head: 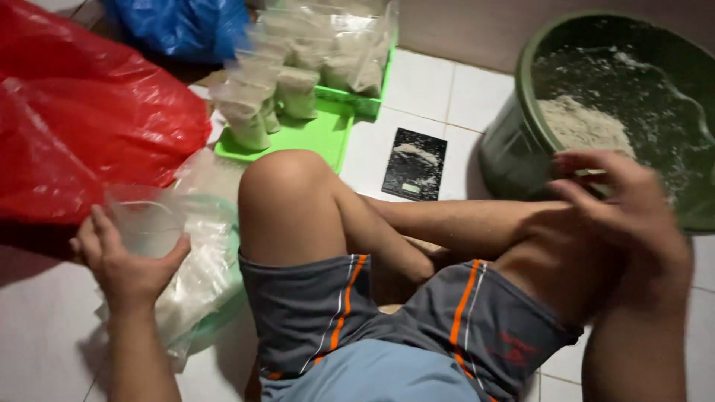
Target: The person fills small plastic bags with a grainy material using a scoop, weighs each bag on a digital scale, and organizes the filled bags into a green tray.
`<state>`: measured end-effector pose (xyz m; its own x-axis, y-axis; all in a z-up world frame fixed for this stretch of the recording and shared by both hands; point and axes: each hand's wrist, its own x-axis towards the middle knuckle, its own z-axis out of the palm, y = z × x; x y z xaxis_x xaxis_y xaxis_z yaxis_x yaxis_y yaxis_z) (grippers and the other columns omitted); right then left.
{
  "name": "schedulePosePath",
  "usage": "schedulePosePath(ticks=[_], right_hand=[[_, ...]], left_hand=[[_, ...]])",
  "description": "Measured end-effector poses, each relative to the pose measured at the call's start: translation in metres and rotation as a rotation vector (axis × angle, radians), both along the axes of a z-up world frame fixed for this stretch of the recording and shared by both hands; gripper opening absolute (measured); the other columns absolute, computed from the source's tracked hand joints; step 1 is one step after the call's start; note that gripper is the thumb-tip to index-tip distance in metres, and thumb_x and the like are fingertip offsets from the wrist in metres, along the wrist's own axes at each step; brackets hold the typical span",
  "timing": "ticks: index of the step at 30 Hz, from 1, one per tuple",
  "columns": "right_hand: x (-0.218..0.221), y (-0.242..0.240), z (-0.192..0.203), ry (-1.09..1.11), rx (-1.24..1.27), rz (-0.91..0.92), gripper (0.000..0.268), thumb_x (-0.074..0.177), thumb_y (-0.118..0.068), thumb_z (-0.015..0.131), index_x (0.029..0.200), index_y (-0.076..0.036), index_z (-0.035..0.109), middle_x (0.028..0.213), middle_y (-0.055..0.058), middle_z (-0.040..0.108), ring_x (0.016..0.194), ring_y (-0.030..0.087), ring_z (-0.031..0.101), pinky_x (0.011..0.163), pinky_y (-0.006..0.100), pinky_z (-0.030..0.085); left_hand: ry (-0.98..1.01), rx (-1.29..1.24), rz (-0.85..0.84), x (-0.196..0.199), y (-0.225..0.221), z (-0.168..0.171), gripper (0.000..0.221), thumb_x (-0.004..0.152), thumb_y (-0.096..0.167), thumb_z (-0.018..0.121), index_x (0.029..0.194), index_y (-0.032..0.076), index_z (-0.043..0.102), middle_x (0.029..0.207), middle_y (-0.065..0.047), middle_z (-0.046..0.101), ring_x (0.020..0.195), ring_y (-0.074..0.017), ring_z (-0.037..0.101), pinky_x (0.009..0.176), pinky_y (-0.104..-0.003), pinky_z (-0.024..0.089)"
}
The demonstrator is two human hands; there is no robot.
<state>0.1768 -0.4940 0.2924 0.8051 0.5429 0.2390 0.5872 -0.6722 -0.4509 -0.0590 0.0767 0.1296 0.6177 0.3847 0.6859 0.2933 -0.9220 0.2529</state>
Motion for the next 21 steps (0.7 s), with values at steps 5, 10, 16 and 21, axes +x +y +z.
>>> schedulePosePath(ticks=[5,10,16,21], right_hand=[[0.002,-0.100,-0.035,0.003,0.460,-0.189,0.037,0.107,0.013,0.052,0.142,0.008,0.041,0.133,0.023,0.051,0.117,0.028,0.053,0.102,0.034,0.045],[-0.033,-0.027,0.001,-0.005,0.336,-0.250,0.032,0.094,0.009,0.065,0.125,0.009,0.058,0.116,0.019,0.063,0.094,0.024,0.061,0.083,0.029,0.050],[0.041,0.027,-0.063,0.266,-0.007,-0.177,0.038,0.081,-0.012,0.068,0.116,0.001,0.066,0.105,0.013,0.072,0.086,0.023,0.068,0.075,0.032,0.054],[0.123,0.053,-0.167,0.423,-0.187,-0.145,0.039,0.086,-0.021,0.062,0.119,-0.001,0.065,0.115,0.013,0.072,0.100,0.029,0.070,0.087,0.037,0.055]], left_hand=[[0.629,-0.156,0.199,0.022,0.038,-0.046,0.123,0.053,0.069,0.075,0.146,-0.008,0.047,0.140,-0.031,0.048,0.126,-0.0445,0.045,0.114,-0.058,0.014],[0.913,-0.194,0.235,0.035,0.053,-0.141,0.133,0.046,0.063,0.086,0.147,-0.007,0.037,0.138,-0.029,0.050,0.121,-0.0427,0.051,0.107,-0.066,0.019],[0.683,-0.190,0.145,0.039,0.015,-0.114,0.116,0.054,0.049,0.086,0.145,-0.006,0.041,0.146,-0.032,0.037,0.134,-0.0474,0.035,0.107,-0.075,0.014],[-0.077,-0.127,-0.176,0.096,-0.139,0.010,0.050,0.078,0.002,0.078,0.122,-0.014,0.060,0.115,-0.027,0.060,0.103,-0.0422,0.057,0.095,-0.048,0.048]])
